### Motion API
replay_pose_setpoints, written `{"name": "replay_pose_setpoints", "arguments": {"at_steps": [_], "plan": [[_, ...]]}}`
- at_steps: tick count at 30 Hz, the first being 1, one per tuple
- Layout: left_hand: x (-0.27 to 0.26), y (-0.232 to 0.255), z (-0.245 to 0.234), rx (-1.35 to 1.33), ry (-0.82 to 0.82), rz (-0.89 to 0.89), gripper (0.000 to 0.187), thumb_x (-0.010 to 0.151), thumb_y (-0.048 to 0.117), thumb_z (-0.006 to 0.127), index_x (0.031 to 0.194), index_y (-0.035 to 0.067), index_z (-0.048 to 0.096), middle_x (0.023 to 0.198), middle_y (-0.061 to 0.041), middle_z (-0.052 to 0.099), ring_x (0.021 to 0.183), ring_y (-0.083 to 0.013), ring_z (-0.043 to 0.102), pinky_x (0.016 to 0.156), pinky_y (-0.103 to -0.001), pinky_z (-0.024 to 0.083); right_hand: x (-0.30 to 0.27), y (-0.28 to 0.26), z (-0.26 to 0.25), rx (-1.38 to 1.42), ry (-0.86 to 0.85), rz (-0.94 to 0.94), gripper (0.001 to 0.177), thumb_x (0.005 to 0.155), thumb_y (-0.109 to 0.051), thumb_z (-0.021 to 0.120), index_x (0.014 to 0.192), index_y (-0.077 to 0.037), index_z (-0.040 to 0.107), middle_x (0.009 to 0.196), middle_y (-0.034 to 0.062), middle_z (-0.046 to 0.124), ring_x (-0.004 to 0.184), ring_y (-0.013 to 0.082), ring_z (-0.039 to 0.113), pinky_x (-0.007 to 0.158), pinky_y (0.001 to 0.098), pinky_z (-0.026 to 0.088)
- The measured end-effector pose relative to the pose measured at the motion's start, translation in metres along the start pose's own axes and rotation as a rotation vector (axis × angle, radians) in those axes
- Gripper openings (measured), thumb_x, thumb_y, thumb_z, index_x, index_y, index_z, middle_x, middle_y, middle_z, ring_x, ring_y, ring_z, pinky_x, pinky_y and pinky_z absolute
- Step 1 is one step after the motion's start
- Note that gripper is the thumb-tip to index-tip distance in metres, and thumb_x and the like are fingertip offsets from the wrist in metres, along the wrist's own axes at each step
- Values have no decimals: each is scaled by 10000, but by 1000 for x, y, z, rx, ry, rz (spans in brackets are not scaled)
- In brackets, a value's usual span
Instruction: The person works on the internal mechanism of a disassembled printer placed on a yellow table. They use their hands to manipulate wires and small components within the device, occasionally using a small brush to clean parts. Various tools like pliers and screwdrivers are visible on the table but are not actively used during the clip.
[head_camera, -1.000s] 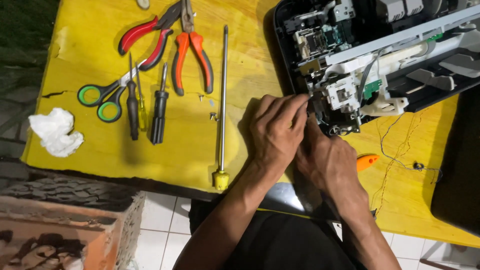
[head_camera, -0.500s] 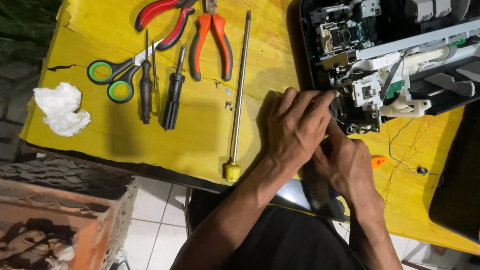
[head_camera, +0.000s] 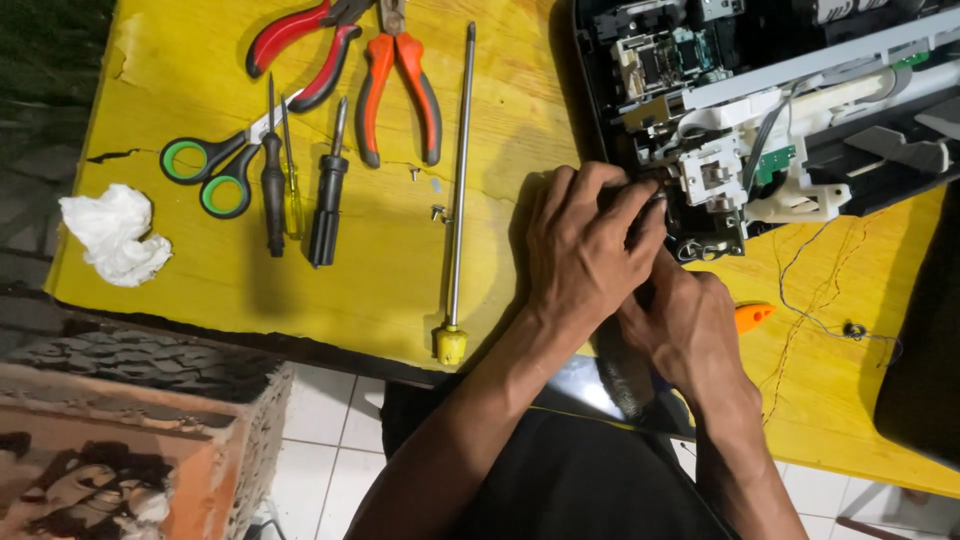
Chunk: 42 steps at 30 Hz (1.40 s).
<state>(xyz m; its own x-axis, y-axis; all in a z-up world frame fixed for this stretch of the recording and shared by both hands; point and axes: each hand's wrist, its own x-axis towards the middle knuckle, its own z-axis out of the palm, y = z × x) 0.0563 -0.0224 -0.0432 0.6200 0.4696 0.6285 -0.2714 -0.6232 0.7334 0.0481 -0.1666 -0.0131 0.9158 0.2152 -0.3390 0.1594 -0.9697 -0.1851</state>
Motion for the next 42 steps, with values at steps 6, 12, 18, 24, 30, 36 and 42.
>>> {"name": "replay_pose_setpoints", "arguments": {"at_steps": [6, 12, 18, 24, 30, 36, 42], "plan": [[-10, -12, 5, 76, -188, 0, 145, 926, 253, 702, 967, 120, 740, 922, -76, 564, 798, -335, 600, 701, -445, 514, -6, -19, -15, 12, 47, -59, 397, 898, -359, 661, 1228, -140, 681, 519, 156, 654, 692, 473, 720, 696, 561, 554], [-19, -20, 16, -44, -444, -173, 146, 953, 195, 656, 1005, 100, 754, 964, -115, 614, 888, -387, 645, 785, -473, 546, -12, -32, -27, 89, 33, -67, 531, 898, -280, 639, 1396, -94, 621, 508, 222, 663, 693, 516, 707, 703, 617, 545], [-5, -8, 4, -71, -641, -347, 119, 900, 126, 703, 999, 83, 753, 918, -112, 601, 865, -381, 670, 752, -452, 567, -13, -24, -20, 87, 10, -33, 596, 885, -321, 643, 1462, -178, 595, 453, 145, 656, 634, 440, 727, 678, 551, 561], [2, -11, 8, -108, -571, -305, 107, 862, 32, 722, 964, 35, 754, 886, -119, 604, 809, -354, 697, 691, -403, 573, -12, -25, -24, 130, 26, -43, 574, 899, -295, 643, 1455, -160, 605, 463, 151, 663, 610, 441, 724, 654, 564, 553], [-36, -18, 38, 89, -223, -84, 93, 968, 196, 659, 979, 109, 690, 927, -21, 567, 777, -244, 696, 652, -335, 606, -9, -20, -19, 110, 68, -99, 588, 887, -288, 675, 1455, -145, 624, 452, 144, 651, 603, 431, 725, 644, 522, 552], [-22, -15, 27, 302, -152, 200, 110, 999, 157, 619, 945, 75, 668, 924, -40, 539, 656, -222, 659, 547, -330, 585, -8, -17, -19, 133, 37, -56, 647, 877, -355, 682, 1496, -196, 583, 416, 80, 638, 562, 370, 731, 622, 469, 561], [-7, -7, 13, 388, -194, 240, 74, 966, 97, 597, 973, 97, 671, 949, -81, 510, 612, -314, 571, 532, -457, 484, -17, -21, -21, 230, 178, -204, 569, 875, -220, 688, 1432, -132, 614, 474, 190, 612, 583, 446, 680, 623, 589, 541]]}}
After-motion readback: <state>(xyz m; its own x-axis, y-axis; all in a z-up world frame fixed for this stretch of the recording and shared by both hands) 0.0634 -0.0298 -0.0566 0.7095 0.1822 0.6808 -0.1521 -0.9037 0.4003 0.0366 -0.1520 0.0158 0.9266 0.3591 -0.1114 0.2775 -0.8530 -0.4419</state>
